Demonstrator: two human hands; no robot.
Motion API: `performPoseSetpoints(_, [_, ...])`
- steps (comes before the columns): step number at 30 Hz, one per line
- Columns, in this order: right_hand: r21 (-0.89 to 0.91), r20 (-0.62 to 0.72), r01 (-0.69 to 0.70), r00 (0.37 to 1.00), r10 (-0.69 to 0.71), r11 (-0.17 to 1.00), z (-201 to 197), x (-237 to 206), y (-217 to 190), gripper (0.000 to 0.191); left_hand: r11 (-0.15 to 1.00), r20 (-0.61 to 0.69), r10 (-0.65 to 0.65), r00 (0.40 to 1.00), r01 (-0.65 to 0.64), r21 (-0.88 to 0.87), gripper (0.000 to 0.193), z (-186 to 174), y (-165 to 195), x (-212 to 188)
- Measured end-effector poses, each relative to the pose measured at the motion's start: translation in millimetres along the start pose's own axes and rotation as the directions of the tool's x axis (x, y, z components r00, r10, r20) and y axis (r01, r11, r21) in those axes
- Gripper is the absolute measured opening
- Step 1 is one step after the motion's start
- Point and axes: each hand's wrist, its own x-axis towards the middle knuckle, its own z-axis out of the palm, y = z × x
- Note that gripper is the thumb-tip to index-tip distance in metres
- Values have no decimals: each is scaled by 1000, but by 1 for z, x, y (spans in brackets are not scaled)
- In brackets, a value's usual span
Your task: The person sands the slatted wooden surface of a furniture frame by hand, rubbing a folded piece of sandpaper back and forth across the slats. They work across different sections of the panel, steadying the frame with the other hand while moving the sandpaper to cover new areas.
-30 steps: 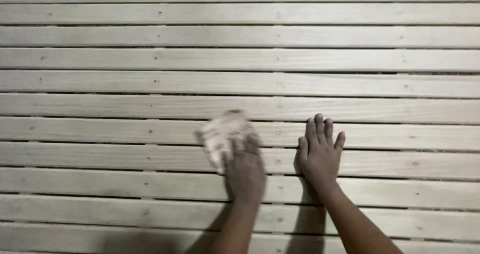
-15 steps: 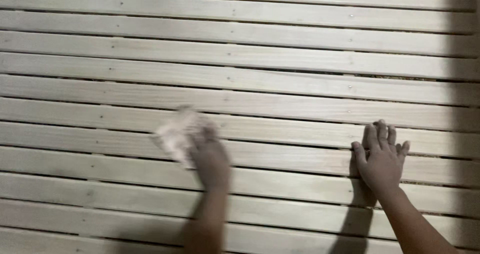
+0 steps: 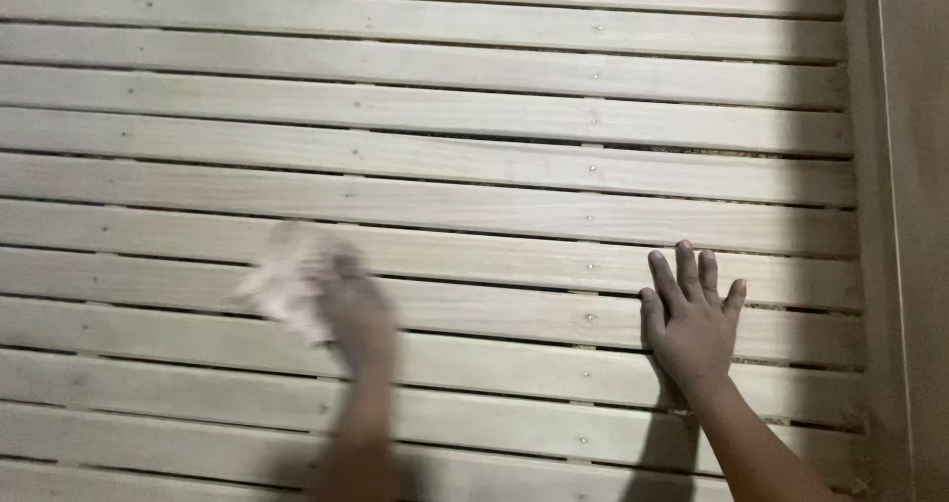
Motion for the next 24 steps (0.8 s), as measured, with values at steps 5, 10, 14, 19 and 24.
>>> performPoseSetpoints(5, [33,-5,-10,1000,10,999,4,-4,1,57,749,314,657,685,-640,-172,50,35,126,-119])
performPoseSetpoints(10, [55,-52,-24,998,27,998,2,-2,1,54,745,226,630,743,-660,94,53,-5,33,-27])
performPoseSetpoints(14, [18,-65,-22,998,23,1000,4,-3,-2,54,911,69,219,973,-229,342,43,-13,-2,20])
performPoseSetpoints(19, [52,-80,-22,996,26,998,1,-3,-4,53,952,178,305,936,-304,-33,44,37,141,-89])
performPoseSetpoints(24, [55,-42,-3,999,6,998,-4,0,-5,55,753,423,650,631,-611,-244,46,39,135,-102])
